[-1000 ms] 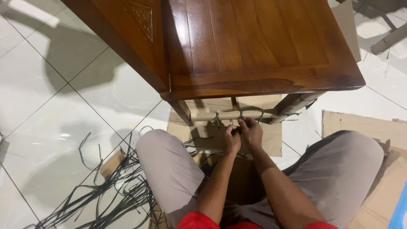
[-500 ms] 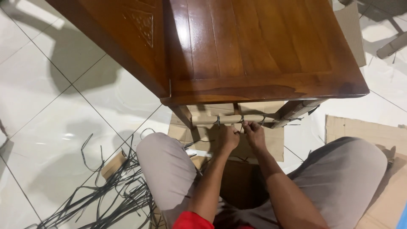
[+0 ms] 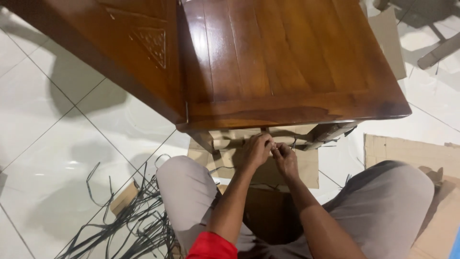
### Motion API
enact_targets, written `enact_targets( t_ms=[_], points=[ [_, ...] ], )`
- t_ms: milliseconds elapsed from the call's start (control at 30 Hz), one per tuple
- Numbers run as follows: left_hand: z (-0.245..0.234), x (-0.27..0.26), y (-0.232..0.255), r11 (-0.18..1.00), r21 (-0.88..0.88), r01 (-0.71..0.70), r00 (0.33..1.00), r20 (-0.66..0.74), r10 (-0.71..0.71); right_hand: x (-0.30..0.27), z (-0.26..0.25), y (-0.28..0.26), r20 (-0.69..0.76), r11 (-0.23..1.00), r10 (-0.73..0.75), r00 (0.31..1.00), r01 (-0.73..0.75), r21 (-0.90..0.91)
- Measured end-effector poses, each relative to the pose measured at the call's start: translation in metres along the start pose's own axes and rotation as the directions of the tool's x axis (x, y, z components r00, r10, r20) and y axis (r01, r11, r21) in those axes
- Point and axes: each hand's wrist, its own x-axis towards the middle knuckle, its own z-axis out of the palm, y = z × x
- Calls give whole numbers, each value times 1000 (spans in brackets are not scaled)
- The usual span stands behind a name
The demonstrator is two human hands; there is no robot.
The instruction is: Wrapping the legs of a wooden chair with cardboard and securing them with plastic ties
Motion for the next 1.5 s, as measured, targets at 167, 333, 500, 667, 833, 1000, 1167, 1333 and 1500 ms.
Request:
enact_targets(
  t_ms=[167,333,500,667,833,1000,1167,1333,1500],
  points=[
    [19,-3,-12,987,-160,-15,996,-92,0,-18,-2,-19,-24,998,-27,999,25,-61],
    [80,10,-34,840,-541,53,969,-175,-175,-19,7,-8,-10,993,-12,1000,13,117],
    [75,2,-26,502,-825,261,860,-38,-509,7,17,27,6,841,188,982,-164,515],
    [75,1,-22,357,-911,204,815,-44,-578,7,17,12,5,750,260,966,-205,629],
    [81,3,-32,398,-901,174,858,-60,-511,0,13,3,-14,896,128,992,-110,430],
    [84,5,-42,538,-827,163,903,-95,-419,-2,9,15,25,999,7,1000,-6,-45],
    [103,14,-66,831,-551,80,984,-89,-154,-10,7,12,44,995,-36,998,31,98],
    [49,-6,-40,923,-382,47,989,-112,-96,-4,8,12,25,987,-39,999,34,156],
    [-3,-17,-11,972,-231,-43,983,-182,0,0,4,18,20,989,-43,999,39,140]
  ],
)
